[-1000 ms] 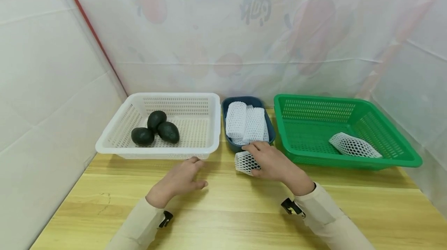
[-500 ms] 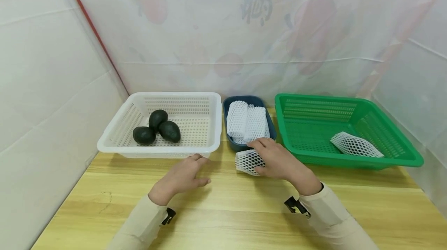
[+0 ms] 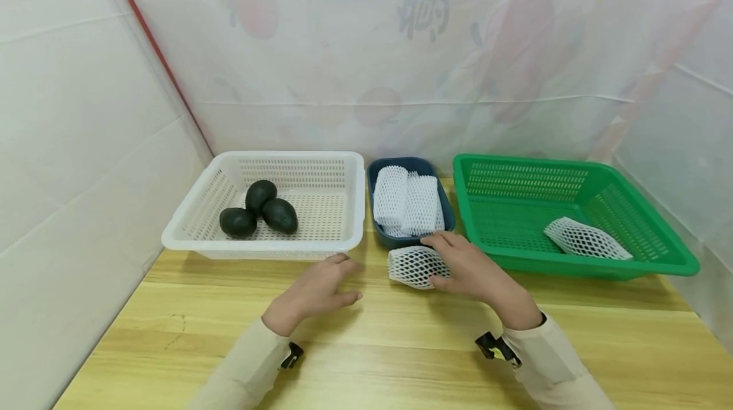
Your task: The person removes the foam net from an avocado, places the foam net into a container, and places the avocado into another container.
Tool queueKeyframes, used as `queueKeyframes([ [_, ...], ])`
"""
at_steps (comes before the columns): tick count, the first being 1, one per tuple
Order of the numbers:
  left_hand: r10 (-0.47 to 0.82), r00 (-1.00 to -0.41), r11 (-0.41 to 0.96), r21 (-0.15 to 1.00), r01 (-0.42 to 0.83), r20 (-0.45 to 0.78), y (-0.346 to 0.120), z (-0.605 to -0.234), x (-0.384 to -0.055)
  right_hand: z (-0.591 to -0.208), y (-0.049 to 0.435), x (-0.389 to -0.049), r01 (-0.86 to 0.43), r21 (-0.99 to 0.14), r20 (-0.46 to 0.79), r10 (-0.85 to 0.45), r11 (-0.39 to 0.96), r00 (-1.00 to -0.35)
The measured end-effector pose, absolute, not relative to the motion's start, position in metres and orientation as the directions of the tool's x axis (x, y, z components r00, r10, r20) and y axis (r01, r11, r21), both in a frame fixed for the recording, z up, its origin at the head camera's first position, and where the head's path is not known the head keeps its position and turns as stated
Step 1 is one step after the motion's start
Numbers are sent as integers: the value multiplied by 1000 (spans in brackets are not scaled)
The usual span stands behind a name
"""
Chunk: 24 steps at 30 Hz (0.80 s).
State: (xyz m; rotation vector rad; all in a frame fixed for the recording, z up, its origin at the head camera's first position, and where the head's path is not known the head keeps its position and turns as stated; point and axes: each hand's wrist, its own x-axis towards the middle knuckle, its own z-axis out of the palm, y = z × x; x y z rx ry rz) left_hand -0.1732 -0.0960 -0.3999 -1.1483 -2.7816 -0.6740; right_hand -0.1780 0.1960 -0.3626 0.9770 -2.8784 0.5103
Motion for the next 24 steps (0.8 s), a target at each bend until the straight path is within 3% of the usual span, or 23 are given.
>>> queueKeyframes([
  [24, 692, -662, 548, 386, 742, 289, -55, -404, -191, -394, 217, -172, -565, -364, 170, -544, 740, -822],
])
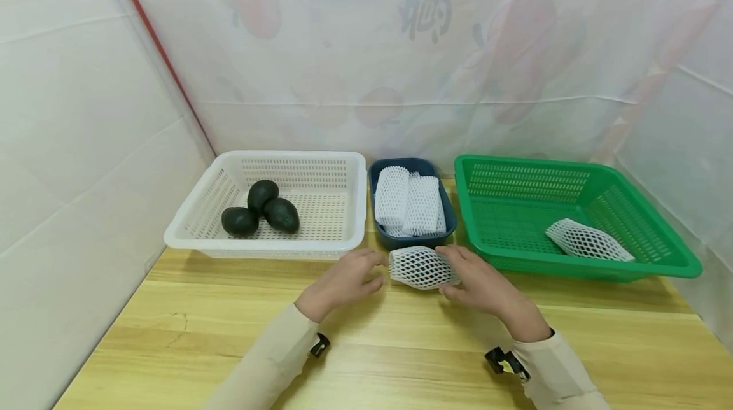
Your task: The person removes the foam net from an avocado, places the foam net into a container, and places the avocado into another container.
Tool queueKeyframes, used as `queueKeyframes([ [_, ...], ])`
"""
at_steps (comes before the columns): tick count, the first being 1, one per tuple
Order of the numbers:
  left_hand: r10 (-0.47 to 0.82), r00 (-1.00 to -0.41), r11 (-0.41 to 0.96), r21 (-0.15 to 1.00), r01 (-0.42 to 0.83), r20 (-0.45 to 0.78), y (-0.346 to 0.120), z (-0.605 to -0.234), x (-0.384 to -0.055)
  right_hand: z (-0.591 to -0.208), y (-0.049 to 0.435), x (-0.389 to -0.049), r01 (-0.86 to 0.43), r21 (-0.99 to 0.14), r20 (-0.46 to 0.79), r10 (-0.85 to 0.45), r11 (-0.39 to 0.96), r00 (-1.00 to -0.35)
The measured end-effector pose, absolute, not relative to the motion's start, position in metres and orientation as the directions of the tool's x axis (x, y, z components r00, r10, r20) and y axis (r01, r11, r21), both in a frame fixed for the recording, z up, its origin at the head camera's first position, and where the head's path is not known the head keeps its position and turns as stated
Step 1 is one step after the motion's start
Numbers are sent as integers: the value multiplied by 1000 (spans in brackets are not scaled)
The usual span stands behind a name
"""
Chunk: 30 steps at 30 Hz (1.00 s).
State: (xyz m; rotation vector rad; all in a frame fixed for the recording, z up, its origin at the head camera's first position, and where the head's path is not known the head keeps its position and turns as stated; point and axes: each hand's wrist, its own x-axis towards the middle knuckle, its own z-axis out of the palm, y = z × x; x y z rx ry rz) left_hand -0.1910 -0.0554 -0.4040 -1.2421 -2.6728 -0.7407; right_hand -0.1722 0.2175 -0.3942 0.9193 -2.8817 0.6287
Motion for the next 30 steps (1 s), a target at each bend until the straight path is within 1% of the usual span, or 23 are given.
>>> queueKeyframes([
  [4, 695, -659, 547, 382, 745, 289, -51, -406, -196, -397, 221, -172, -561, -364, 175, -537, 744, -825],
  [9, 686, -685, 563, 416, 714, 248, -45, -407, -201, -400, 223, -172, -573, -362, 204, -537, 736, -819],
  [14, 691, -686, 568, 414, 711, 229, -40, -408, -205, -404, 224, -175, -562, -344, 241, -507, 752, -827],
  [18, 689, -682, 565, 408, 717, 243, -38, -408, -206, -405, 226, -178, -538, -338, 241, -481, 773, -843],
  [26, 675, -682, 571, 386, 724, 282, -31, -407, -209, -409, 225, -183, -539, -324, 223, -491, 778, -842],
  [30, 676, -672, 568, 367, 737, 304, -28, -408, -212, -409, 223, -186, -529, -321, 197, -491, 785, -849],
])
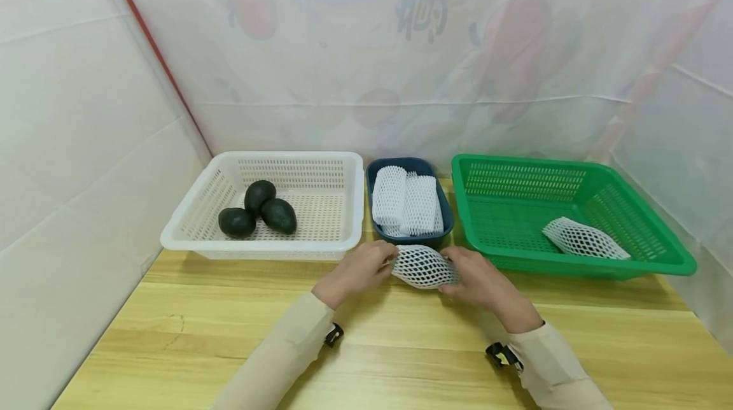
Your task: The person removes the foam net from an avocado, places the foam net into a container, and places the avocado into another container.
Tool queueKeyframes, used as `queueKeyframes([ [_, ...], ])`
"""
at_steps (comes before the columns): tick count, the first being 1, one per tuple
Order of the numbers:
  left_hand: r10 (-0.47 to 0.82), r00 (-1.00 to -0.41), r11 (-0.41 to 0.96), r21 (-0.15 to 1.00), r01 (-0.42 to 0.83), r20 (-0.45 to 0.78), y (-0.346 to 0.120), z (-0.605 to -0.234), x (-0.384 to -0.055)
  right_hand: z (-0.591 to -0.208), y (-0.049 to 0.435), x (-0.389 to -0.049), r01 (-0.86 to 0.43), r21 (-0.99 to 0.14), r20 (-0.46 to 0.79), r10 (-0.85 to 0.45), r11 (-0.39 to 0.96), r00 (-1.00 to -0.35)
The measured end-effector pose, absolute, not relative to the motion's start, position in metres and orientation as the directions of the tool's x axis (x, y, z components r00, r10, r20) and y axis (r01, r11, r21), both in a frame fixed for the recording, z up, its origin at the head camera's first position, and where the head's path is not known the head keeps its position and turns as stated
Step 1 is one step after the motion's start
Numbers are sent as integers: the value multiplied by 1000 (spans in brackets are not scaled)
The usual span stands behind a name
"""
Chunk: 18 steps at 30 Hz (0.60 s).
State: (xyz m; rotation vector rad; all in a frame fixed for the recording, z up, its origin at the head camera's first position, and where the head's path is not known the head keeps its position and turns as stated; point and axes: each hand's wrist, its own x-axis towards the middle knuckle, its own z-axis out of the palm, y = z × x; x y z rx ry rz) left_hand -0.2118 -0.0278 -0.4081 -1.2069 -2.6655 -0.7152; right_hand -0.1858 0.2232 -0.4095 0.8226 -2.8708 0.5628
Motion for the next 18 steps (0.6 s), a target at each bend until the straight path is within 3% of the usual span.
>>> queueKeyframes([
  [7, 686, -662, 551, 378, 744, 303, -24, -405, -215, -409, 223, -188, -535, -326, 184, -503, 779, -845],
  [18, 705, -688, 590, 395, 704, 174, -14, -402, -220, -409, 220, -192, -565, -310, 183, -535, 765, -825],
])
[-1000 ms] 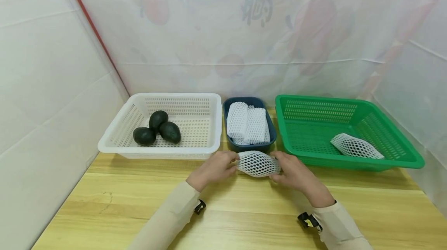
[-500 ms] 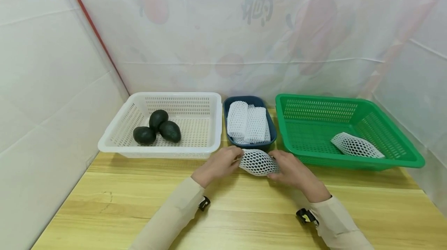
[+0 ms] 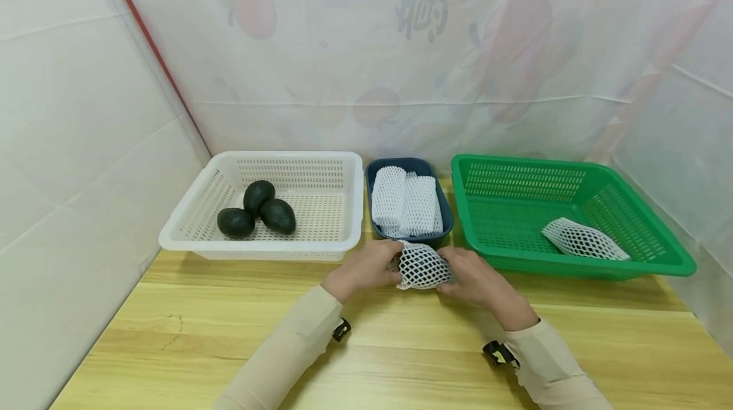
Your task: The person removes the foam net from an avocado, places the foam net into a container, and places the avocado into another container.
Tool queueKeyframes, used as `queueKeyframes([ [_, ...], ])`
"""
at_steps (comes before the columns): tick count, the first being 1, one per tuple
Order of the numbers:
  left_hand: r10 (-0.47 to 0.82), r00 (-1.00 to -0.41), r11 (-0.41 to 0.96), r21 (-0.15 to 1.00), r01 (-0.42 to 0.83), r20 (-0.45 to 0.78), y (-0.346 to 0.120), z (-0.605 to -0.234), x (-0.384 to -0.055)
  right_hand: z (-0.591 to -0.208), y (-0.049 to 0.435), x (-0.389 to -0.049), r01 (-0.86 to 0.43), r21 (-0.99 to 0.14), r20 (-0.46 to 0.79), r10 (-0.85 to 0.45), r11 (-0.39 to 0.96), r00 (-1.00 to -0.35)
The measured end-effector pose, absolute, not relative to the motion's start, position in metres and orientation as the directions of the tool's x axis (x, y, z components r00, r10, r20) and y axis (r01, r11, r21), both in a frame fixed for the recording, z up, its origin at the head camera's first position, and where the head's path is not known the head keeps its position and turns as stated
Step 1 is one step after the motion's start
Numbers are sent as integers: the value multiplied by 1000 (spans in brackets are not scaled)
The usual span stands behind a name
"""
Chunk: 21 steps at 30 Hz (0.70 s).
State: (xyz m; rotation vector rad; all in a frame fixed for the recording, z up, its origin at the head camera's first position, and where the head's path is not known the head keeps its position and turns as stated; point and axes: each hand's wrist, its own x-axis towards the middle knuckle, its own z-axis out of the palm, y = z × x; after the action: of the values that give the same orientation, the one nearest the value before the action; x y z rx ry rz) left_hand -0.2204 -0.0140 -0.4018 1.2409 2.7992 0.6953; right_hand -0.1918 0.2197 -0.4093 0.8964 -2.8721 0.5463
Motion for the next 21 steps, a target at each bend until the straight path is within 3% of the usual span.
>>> queueKeyframes([
  [21, 705, -695, 582, 441, 683, 145, -9, -409, -223, -409, 222, -190, -603, -308, 210, -566, 736, -797],
])
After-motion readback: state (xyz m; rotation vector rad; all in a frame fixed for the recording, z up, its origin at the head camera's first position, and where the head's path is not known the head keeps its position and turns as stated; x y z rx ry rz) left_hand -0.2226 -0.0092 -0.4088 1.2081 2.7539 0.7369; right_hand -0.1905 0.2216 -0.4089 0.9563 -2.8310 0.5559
